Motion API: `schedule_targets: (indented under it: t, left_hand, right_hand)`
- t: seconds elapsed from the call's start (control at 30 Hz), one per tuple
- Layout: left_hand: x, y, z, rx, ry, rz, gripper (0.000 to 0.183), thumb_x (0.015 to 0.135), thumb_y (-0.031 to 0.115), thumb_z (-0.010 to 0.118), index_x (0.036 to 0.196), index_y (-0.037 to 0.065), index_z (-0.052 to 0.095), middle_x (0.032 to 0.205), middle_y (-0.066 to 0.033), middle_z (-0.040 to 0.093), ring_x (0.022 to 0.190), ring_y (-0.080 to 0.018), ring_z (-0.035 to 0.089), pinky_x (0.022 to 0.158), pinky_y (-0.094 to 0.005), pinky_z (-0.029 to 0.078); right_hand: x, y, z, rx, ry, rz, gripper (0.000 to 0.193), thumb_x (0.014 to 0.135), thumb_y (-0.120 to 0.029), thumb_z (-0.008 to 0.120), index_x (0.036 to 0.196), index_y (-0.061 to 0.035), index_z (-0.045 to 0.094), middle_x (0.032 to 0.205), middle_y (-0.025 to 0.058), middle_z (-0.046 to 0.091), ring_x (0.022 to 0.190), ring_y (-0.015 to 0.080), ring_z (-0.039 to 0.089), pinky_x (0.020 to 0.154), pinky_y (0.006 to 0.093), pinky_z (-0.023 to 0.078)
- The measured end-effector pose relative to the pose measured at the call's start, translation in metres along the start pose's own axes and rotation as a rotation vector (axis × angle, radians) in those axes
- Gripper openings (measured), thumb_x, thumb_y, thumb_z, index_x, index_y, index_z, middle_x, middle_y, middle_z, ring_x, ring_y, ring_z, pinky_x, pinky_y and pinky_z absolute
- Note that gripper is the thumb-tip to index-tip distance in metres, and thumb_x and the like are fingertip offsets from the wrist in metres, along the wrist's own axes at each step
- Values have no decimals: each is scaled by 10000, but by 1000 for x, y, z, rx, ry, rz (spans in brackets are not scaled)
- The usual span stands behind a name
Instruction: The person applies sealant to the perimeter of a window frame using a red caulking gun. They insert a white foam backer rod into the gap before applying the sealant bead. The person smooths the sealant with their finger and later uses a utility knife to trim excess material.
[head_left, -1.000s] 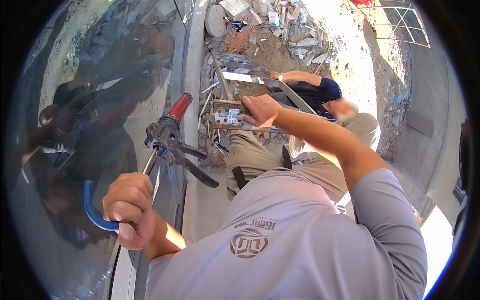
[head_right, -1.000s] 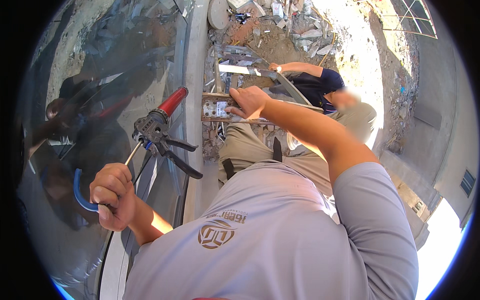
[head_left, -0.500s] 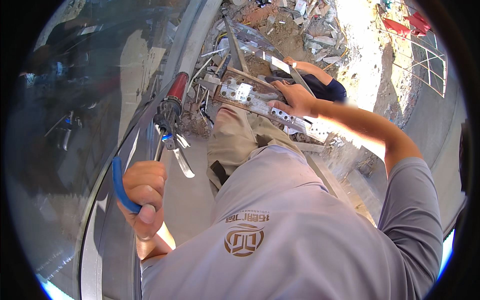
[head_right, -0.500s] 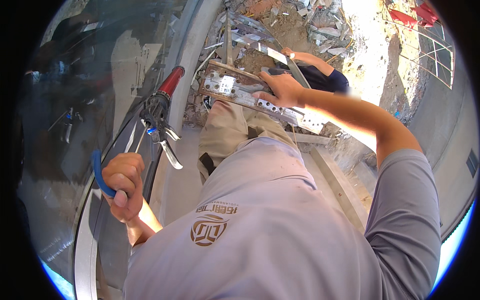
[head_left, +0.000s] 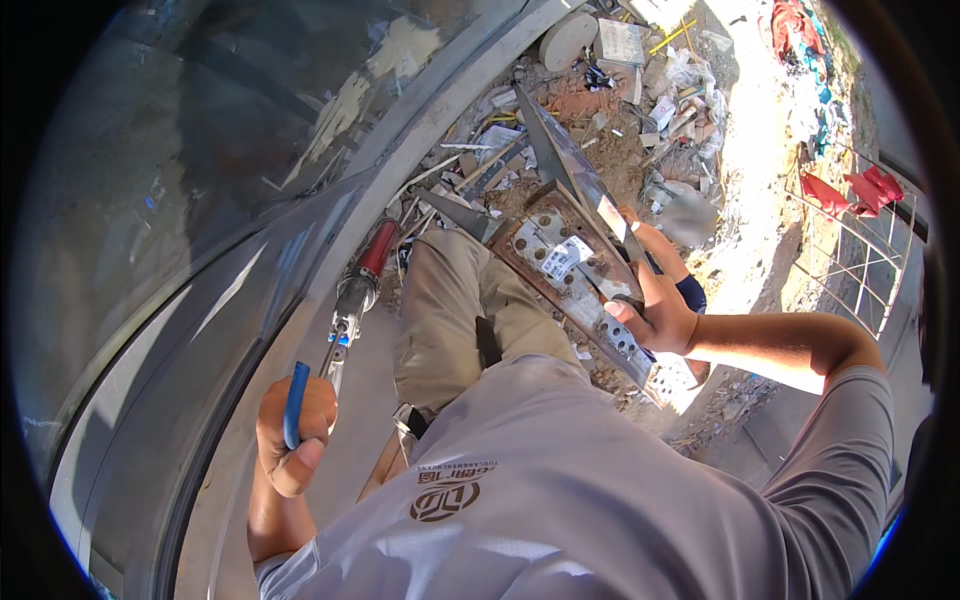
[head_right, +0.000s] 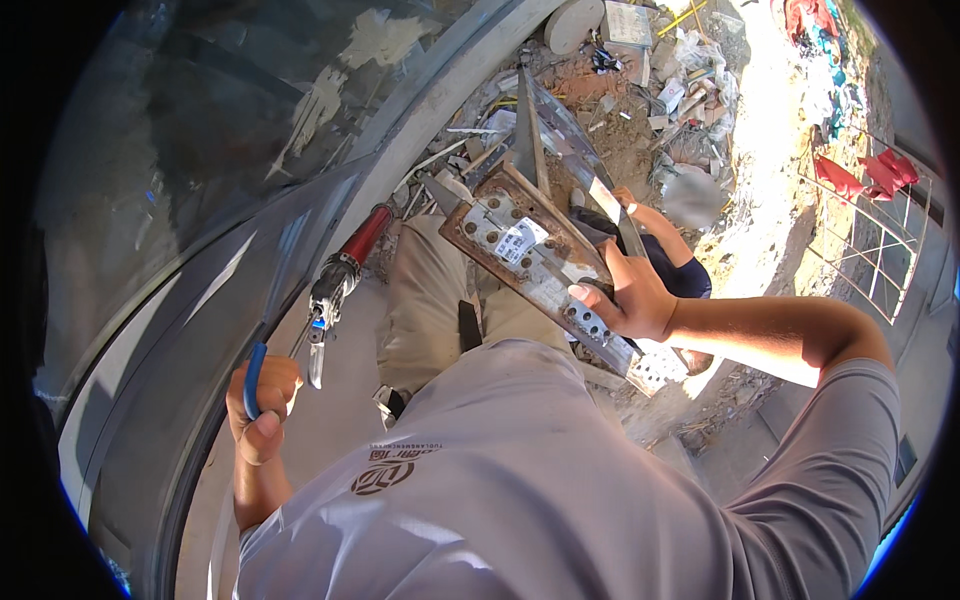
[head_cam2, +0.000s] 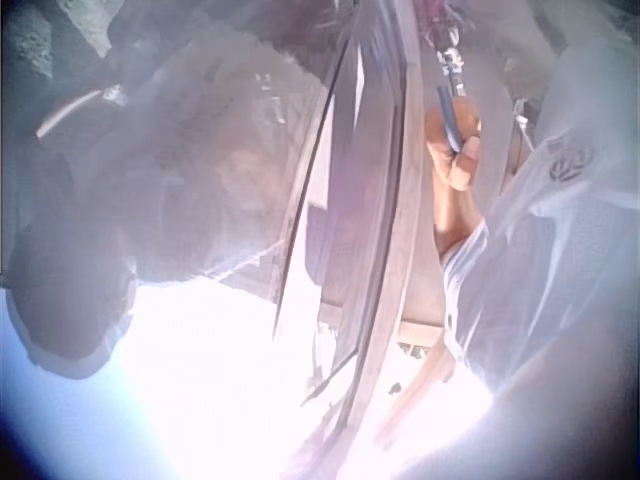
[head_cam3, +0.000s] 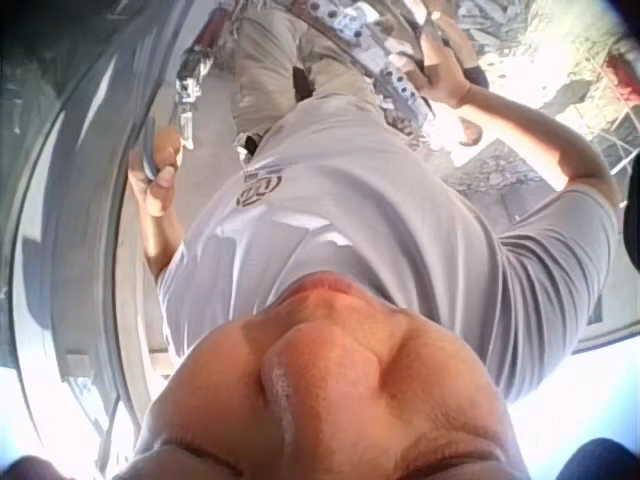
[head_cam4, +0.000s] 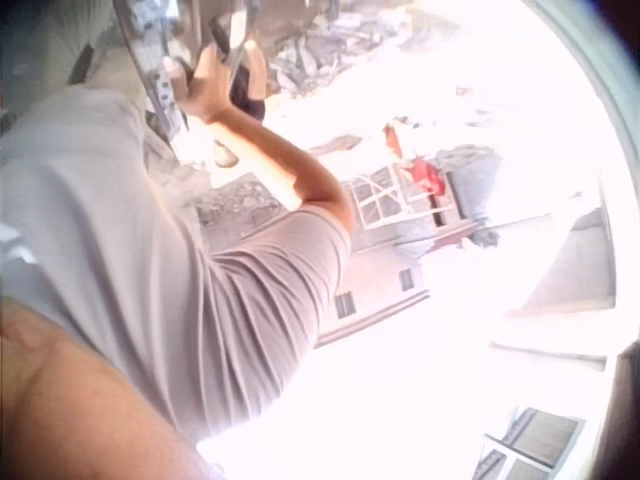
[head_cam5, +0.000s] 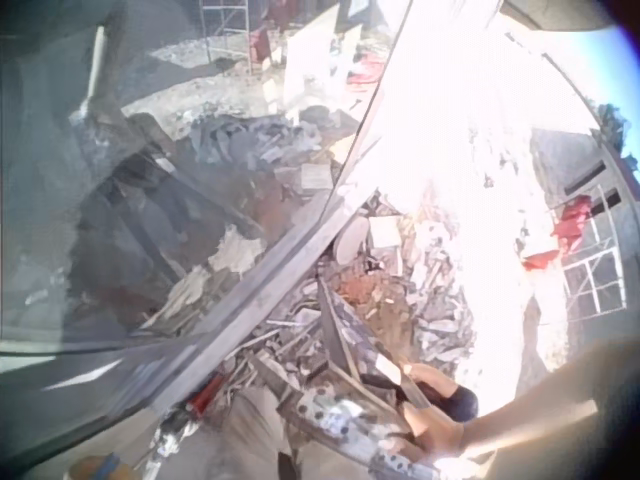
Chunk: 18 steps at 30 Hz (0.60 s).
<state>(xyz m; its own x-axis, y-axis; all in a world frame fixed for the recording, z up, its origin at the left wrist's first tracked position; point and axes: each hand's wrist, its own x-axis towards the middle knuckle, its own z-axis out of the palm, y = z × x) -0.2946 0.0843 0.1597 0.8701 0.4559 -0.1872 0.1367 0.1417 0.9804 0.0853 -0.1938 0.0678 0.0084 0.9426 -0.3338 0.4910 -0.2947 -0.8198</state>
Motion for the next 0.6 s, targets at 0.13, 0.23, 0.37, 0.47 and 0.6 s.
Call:
schedule_targets:
  t: [0.13, 0.23, 0.37, 0.47, 0.6]
  left_hand:
    - [-10, -58, -1, 3, 43, 20, 551, 961, 410, 557, 546, 103, 362, 497, -24, 325, 441, -182, 324, 472, -356, 211]
    - [-17, -107, 5, 45, 87, 48, 582, 998, 401, 540, 541, 98, 346, 489, -14, 327, 426, -162, 312, 449, -341, 205]
    - [-39, -174, 13, 109, 179, 61, 595, 1025, 374, 524, 541, 85, 334, 487, -32, 322, 419, -158, 302, 435, -332, 202]
    - [-61, -201, 22, 73, 332, 50, 594, 1020, 346, 516, 534, 91, 289, 470, -9, 277, 451, -139, 251, 476, -333, 175]
    - [-88, -217, 7, -135, 460, 57, 584, 1016, 344, 525, 541, 104, 286, 481, 0, 275, 475, -129, 260, 522, -341, 227]
  right_hand:
    - [9, -13, -15, -280, 20, -69, 647, 999, -339, 616, 1356, 144, 376, 1033, 280, 661, 952, 400, 672, 853, 421, 516]
    - [1, -16, -10, -53, -14, 104, 677, 1000, -283, 599, 1443, 149, 324, 1131, 250, 672, 1057, 325, 667, 947, 371, 498]
    - [-13, -3, 8, 54, 43, 77, 676, 1016, -271, 581, 1450, 163, 298, 1044, 189, 647, 916, 217, 629, 821, 342, 519]
    - [-22, -1, 10, -91, 120, -38, 620, 1029, -302, 565, 1409, 143, 361, 1033, 168, 638, 867, 185, 606, 760, 329, 506]
    - [-29, 4, 9, -212, 146, 67, 529, 1035, -340, 547, 1349, 79, 473, 971, 101, 623, 834, 133, 546, 730, 293, 463]
